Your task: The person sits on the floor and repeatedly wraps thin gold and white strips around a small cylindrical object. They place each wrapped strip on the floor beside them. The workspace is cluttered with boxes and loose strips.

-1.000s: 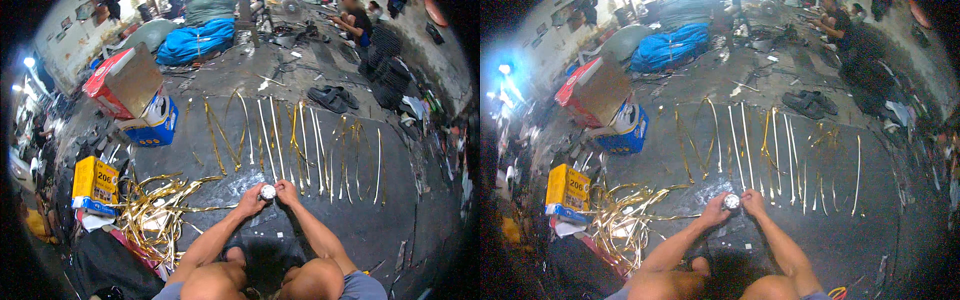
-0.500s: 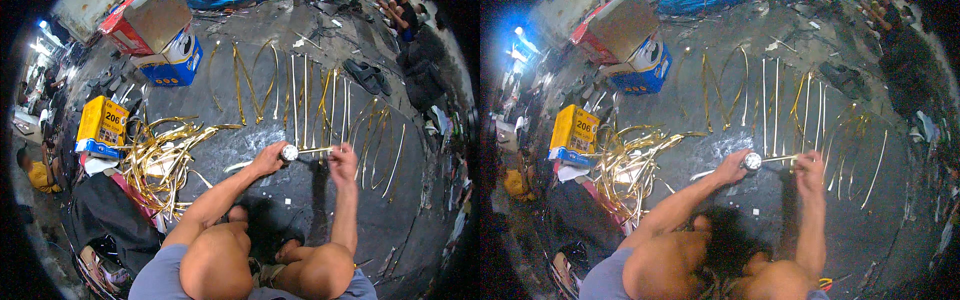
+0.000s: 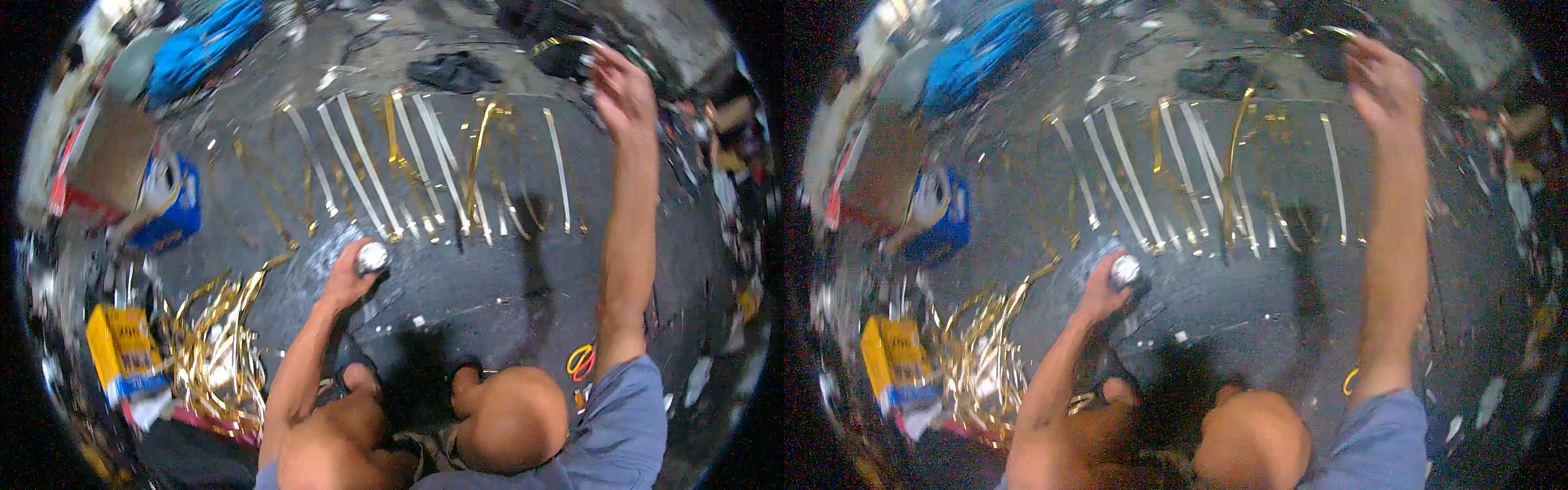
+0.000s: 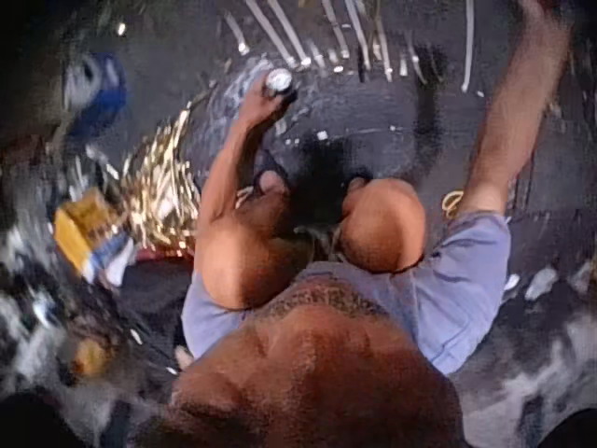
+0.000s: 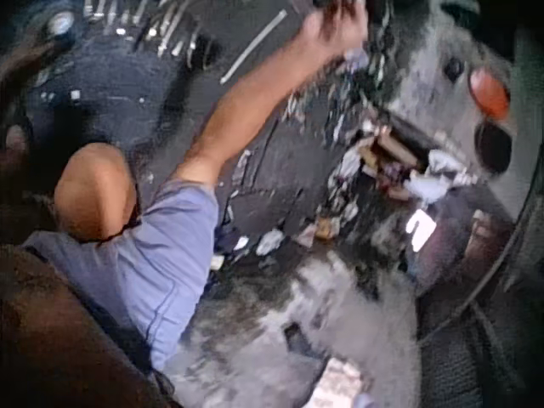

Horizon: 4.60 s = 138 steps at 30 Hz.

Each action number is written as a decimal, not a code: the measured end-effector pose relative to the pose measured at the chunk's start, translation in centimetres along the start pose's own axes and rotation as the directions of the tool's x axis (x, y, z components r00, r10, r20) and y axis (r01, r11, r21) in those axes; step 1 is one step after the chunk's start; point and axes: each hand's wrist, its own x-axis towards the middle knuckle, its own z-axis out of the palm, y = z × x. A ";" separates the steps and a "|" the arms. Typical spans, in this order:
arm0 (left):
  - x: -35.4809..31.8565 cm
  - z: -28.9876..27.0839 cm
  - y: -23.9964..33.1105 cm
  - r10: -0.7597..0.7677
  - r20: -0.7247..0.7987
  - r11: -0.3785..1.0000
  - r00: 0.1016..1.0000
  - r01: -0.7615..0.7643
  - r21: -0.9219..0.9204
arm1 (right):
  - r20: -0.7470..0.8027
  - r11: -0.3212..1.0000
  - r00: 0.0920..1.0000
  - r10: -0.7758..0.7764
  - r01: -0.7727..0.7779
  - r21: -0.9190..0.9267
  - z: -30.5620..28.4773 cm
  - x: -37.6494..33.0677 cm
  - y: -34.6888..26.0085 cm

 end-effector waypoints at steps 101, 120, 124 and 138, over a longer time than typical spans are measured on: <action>-1.0 0.7 -1.9 0.026 -0.088 1.000 0.996 -0.028 -0.014 | 0.558 0.997 0.827 -0.068 0.036 0.068 6.0 -5.6 0.7; -21.4 -10.8 -6.9 -0.166 -0.485 0.681 0.859 0.456 0.573 | -0.699 0.956 0.652 0.294 -0.190 0.225 -3.7 -8.0 27.2; -15.6 -8.1 -7.3 -0.222 -0.531 0.912 0.818 0.367 0.183 | -0.647 0.765 0.409 0.644 -0.369 0.528 -9.0 -19.1 35.1; -3.5 -1.6 -4.9 -0.623 0.183 0.568 0.761 0.601 -0.562 | 0.170 0.810 0.939 0.299 -0.156 -0.566 10.3 -29.4 32.8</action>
